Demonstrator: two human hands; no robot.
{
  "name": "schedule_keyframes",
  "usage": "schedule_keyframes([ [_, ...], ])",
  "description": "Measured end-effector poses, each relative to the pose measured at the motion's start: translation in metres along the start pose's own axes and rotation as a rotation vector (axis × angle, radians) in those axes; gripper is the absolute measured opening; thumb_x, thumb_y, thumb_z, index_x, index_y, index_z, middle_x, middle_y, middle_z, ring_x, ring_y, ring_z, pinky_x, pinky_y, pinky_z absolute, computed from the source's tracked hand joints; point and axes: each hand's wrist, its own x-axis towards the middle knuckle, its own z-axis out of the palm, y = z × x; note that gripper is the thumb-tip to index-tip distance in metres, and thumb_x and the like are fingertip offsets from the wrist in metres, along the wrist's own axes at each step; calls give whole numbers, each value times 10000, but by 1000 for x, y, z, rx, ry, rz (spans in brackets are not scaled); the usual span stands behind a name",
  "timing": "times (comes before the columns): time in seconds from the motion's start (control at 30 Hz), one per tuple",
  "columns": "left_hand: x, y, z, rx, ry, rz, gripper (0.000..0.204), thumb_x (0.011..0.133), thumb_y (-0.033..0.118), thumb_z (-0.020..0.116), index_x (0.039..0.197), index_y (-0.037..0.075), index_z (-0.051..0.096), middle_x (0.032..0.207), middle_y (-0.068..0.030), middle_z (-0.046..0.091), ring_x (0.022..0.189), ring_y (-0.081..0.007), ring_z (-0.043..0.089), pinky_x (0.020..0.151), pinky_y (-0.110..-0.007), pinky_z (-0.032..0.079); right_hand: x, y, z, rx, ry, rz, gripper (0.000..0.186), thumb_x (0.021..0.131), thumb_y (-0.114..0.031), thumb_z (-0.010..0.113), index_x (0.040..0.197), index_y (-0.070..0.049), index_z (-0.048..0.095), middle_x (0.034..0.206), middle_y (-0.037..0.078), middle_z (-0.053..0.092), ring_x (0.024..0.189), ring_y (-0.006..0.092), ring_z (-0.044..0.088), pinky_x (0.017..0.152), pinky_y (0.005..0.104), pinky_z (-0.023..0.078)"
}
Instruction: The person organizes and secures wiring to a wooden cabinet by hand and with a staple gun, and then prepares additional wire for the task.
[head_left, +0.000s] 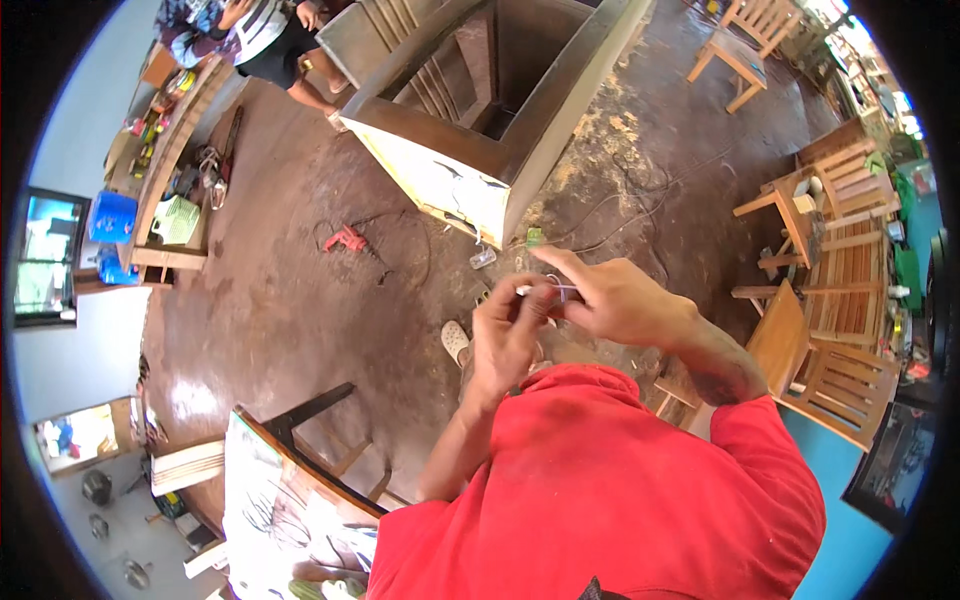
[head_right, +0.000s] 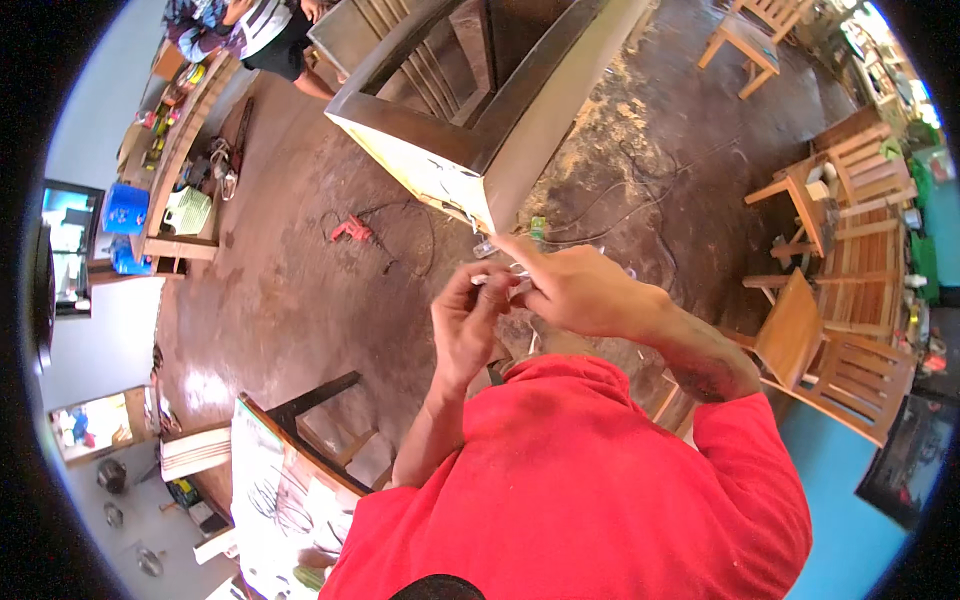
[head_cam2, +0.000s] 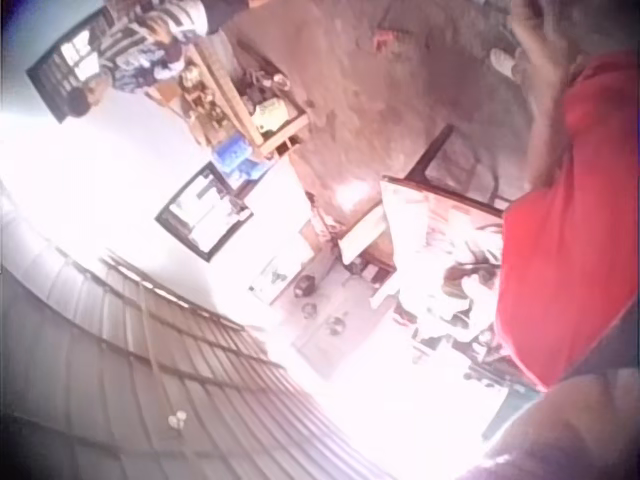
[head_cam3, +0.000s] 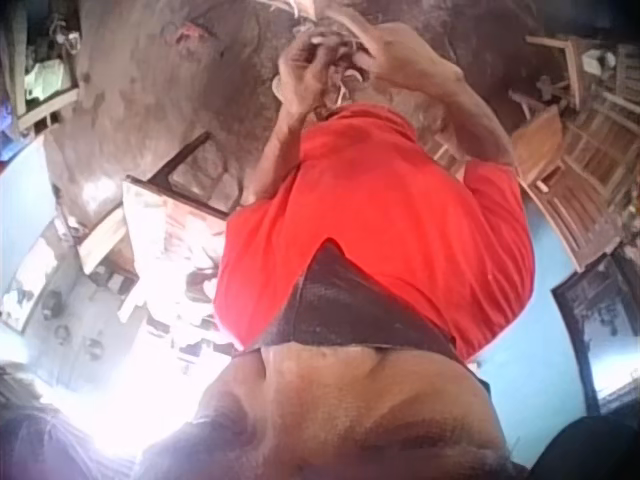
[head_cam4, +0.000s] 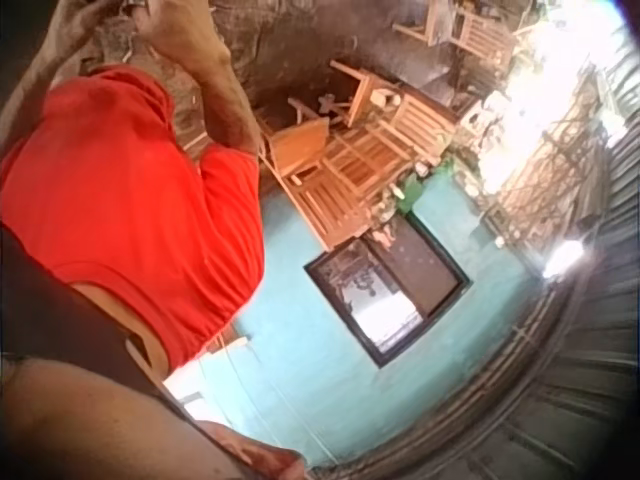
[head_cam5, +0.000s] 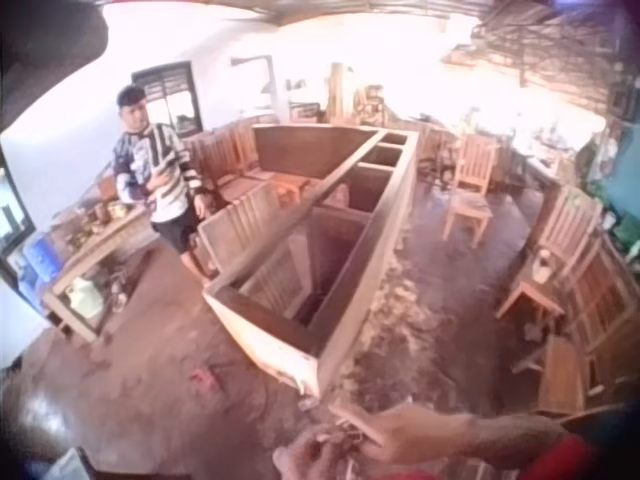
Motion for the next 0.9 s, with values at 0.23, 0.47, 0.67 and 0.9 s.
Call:
schedule_keyframes([
  [0.23, 85, -59, -84, -278, 294, -147, 82, 1032, 119, 680, 1066, 47, 700, 885, -30, 686, 638, -51, 522, 520, -221, 381, 42, 48, 14, -68, 399, -132, 140, 979, -173, 691, 989, -37, 723, 888, 165, 716, 785, 376, 707, 684, 437, 553],
  [0.47, 172, -108, -127, -493, 300, -109, 140, 1015, 52, 678, 1152, 39, 654, 988, -91, 709, 775, -142, 612, 642, -285, 488, 111, 72, 71, -215, 779, -103, 137, 945, -186, 731, 934, -51, 712, 838, 150, 717, 757, 359, 719, 650, 448, 560],
  [0.67, 195, -108, -146, -187, 200, -14, 220, 974, 51, 720, 1168, 13, 622, 986, -79, 711, 852, -130, 642, 661, -250, 486, 121, 71, 72, -342, 749, 13, 151, 897, -177, 806, 875, -51, 726, 793, 117, 729, 666, 294, 718, 597, 385, 546],
  [0.9, 177, -86, -136, 591, 239, 356, 353, 873, 149, 846, 1206, 90, 746, 1178, -152, 652, 781, -237, 662, 709, -338, 554, 132, 57, 76, -427, 766, 186, 242, 892, -210, 816, 780, -47, 677, 760, 113, 706, 634, 301, 692, 583, 396, 528],
])
